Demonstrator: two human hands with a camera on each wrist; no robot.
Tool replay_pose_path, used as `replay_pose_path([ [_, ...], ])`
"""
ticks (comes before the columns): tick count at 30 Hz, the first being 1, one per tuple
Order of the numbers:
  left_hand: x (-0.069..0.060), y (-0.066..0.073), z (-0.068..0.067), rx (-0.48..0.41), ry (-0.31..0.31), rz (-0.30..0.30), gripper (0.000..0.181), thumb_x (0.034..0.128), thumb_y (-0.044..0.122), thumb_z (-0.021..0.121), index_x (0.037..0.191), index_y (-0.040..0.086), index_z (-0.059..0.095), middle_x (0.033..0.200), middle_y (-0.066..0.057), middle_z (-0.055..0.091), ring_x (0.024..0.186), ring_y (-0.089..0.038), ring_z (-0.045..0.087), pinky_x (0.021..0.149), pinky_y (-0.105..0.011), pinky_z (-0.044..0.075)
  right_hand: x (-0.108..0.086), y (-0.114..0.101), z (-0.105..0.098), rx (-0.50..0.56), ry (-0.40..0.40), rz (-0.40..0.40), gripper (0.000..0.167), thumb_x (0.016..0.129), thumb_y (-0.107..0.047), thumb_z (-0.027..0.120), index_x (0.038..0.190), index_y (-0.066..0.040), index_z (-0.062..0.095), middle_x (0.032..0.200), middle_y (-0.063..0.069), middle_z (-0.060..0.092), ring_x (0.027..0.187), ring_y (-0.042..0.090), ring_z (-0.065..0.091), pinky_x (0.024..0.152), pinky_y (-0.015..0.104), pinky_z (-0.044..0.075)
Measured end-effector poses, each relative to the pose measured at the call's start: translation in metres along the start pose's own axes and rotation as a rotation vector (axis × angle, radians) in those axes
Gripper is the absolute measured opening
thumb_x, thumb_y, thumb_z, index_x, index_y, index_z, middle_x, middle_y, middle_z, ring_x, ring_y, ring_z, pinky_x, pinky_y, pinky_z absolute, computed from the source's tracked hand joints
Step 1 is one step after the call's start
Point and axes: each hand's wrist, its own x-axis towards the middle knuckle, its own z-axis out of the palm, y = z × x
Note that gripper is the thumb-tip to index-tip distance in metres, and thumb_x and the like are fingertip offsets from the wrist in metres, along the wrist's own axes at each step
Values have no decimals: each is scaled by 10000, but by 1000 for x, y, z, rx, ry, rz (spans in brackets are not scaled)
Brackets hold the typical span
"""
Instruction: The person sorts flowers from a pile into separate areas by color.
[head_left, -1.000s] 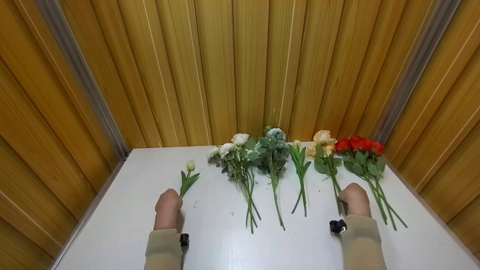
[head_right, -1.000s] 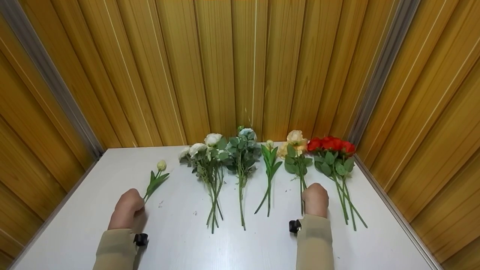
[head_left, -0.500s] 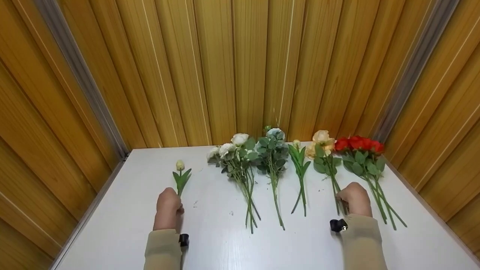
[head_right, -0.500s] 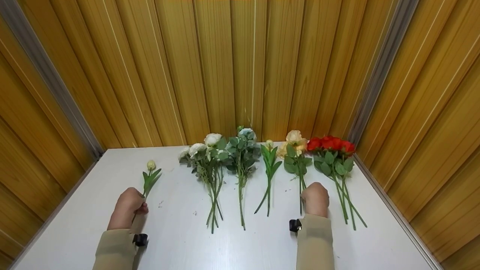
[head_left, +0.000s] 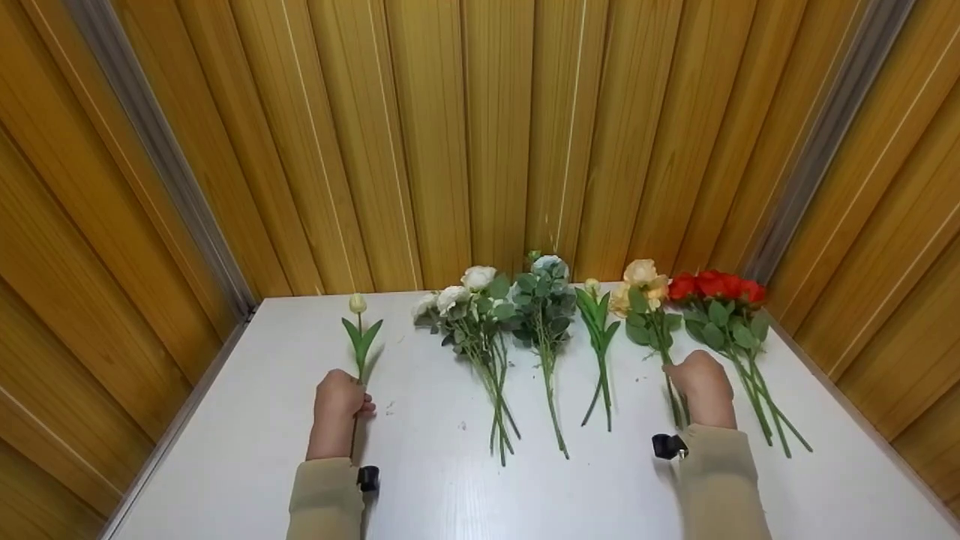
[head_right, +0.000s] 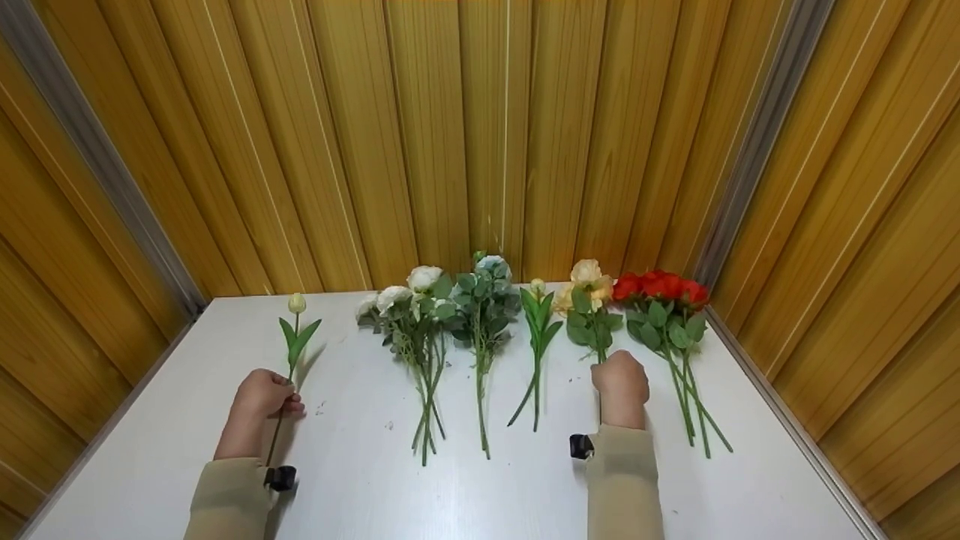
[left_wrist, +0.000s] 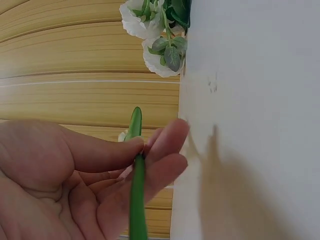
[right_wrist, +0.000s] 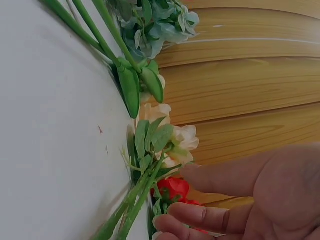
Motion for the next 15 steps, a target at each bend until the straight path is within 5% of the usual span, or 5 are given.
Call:
replay_pose_path([
  [7, -7, 10, 1, -150, -9, 59, 250, 1015, -25, 539, 1221, -165, 562, 884, -205, 724, 684, -158, 736, 605, -273, 593, -2, -19, 13, -15, 68, -103, 356, 1001, -277, 595, 719, -60, 575, 671, 59, 502, 656, 233, 514, 602, 356, 430],
  [15, -13, 30, 11, -271, -19, 93, 210, 1032, 14, 554, 1219, -82, 564, 957, -192, 724, 741, -154, 743, 693, -286, 624, -7, -46, 30, 9, 58, -182, 393, 1019, -253, 593, 1145, 108, 682, 1085, 282, 722, 929, 373, 684, 783, 483, 556],
])
